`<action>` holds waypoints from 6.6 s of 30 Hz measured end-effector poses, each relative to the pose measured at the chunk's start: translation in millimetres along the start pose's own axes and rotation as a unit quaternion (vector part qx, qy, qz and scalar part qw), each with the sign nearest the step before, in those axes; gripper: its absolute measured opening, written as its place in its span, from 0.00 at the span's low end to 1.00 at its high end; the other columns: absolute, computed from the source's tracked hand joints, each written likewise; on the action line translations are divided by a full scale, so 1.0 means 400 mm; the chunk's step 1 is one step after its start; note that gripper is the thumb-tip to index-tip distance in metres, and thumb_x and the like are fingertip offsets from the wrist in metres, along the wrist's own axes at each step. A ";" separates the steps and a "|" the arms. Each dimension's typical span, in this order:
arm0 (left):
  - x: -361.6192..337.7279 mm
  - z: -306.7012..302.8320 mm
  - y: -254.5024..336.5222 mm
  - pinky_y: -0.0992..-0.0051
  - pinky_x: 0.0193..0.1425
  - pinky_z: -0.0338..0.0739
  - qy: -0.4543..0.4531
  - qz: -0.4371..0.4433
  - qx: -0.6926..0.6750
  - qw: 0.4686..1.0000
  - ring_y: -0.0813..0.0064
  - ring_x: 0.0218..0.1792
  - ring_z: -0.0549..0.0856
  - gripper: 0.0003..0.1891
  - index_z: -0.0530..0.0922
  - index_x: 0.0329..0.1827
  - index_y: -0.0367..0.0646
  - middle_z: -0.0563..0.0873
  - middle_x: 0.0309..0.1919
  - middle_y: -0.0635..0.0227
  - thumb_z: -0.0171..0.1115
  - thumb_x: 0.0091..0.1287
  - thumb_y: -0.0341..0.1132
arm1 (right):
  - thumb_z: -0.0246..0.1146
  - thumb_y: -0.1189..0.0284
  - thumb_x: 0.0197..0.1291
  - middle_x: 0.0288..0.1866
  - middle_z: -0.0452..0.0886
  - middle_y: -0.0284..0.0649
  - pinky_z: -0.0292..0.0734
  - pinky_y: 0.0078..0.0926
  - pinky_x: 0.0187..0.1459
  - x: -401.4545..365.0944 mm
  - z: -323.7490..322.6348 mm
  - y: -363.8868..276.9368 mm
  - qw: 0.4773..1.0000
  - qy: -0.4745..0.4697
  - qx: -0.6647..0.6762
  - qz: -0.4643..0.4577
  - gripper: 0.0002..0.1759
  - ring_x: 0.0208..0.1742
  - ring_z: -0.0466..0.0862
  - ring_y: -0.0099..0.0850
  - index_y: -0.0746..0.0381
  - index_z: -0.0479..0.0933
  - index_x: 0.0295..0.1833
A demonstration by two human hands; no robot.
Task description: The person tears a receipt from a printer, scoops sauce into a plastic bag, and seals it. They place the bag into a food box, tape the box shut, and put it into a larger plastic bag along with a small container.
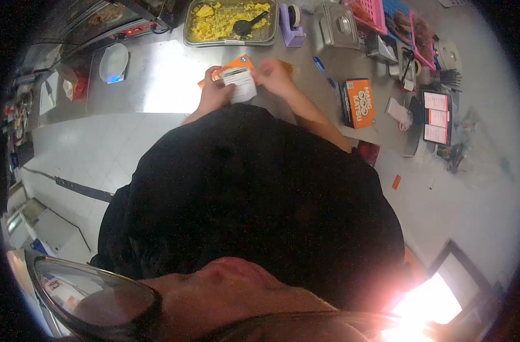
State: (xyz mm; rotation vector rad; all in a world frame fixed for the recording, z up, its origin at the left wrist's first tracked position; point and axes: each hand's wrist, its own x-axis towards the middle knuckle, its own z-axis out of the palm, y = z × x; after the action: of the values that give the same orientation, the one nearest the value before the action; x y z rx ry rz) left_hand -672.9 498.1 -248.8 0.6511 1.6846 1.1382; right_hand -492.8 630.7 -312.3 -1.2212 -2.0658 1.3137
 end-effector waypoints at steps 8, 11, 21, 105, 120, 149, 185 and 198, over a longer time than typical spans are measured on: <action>-0.018 -0.023 -0.060 0.70 0.43 0.77 0.120 0.181 0.238 0.947 0.67 0.33 0.80 0.20 0.78 0.56 0.41 0.75 0.53 0.54 0.62 0.58 0.23 | 0.57 0.59 0.67 0.36 0.79 0.36 0.76 0.28 0.36 0.310 -0.254 0.086 0.955 0.059 0.139 0.255 0.17 0.34 0.78 0.28 0.59 0.77 0.51; -0.019 -0.027 -0.063 0.69 0.46 0.77 0.110 0.163 0.257 0.946 0.63 0.38 0.82 0.20 0.77 0.57 0.39 0.73 0.57 0.52 0.62 0.59 0.25 | 0.54 0.64 0.68 0.37 0.79 0.32 0.75 0.25 0.37 0.283 -0.264 0.112 0.943 0.034 0.271 0.189 0.13 0.36 0.78 0.25 0.57 0.79 0.50; -0.025 -0.043 -0.029 0.61 0.58 0.72 0.123 0.220 0.425 0.870 0.61 0.62 0.72 0.23 0.77 0.57 0.42 0.72 0.62 0.60 0.66 0.57 0.34 | 0.61 0.70 0.53 0.40 0.81 0.50 0.74 0.35 0.51 0.241 -0.151 0.217 0.923 0.379 -0.031 0.053 0.11 0.45 0.81 0.45 0.66 0.84 0.34; 0.107 0.630 0.197 0.58 0.57 0.73 -0.331 0.336 0.301 0.829 0.44 0.50 0.81 0.31 0.66 0.67 0.32 0.83 0.44 0.40 0.47 0.72 0.52 | 0.59 0.54 0.64 0.43 0.83 0.52 0.75 0.36 0.47 -0.554 -0.416 0.091 0.903 0.313 0.053 0.288 0.26 0.43 0.83 0.40 0.69 0.78 0.50; 0.133 0.873 0.013 0.68 0.60 0.73 -0.346 -0.179 0.042 0.920 0.68 0.55 0.80 0.31 0.60 0.71 0.42 0.78 0.57 0.60 0.44 0.75 0.56 | 0.52 0.64 0.68 0.48 0.80 0.51 0.73 0.38 0.55 -0.967 -1.196 0.790 0.754 0.585 -0.035 0.295 0.17 0.51 0.80 0.44 0.63 0.79 0.50; -0.062 0.987 0.088 0.64 0.53 0.81 -0.183 -0.080 0.151 0.968 0.60 0.49 0.81 0.29 0.70 0.53 0.27 0.79 0.45 0.52 0.45 0.75 0.53 | 0.60 0.72 0.57 0.49 0.80 0.40 0.79 0.39 0.50 -1.078 -1.715 1.079 0.766 0.055 -0.585 0.262 0.13 0.49 0.81 0.39 0.61 0.76 0.48; -0.121 1.107 0.291 0.65 0.69 0.63 -0.487 0.238 0.433 0.720 0.63 0.67 0.69 0.50 0.54 0.75 0.42 0.67 0.70 0.57 0.76 0.53 0.44 | 0.51 0.64 0.69 0.55 0.79 0.43 0.70 0.31 0.60 -0.882 -1.296 0.145 0.898 0.236 0.362 -0.084 0.19 0.56 0.77 0.34 0.65 0.74 0.57; -0.083 0.562 0.281 0.72 0.47 0.79 -0.586 -0.007 -0.157 0.795 0.72 0.47 0.82 0.17 0.74 0.57 0.40 0.81 0.46 0.66 0.61 0.66 0.29 | 0.51 0.71 0.66 0.55 0.78 0.52 0.77 0.36 0.56 -0.764 -0.782 0.009 0.644 0.197 0.739 -0.017 0.22 0.52 0.80 0.39 0.75 0.67 0.61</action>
State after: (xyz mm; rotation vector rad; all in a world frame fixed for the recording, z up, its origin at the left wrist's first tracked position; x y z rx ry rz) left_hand -463.2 605.4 -155.7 0.8590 0.4145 0.6766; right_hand -105.5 538.2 -131.9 -0.4919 -0.2240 1.7566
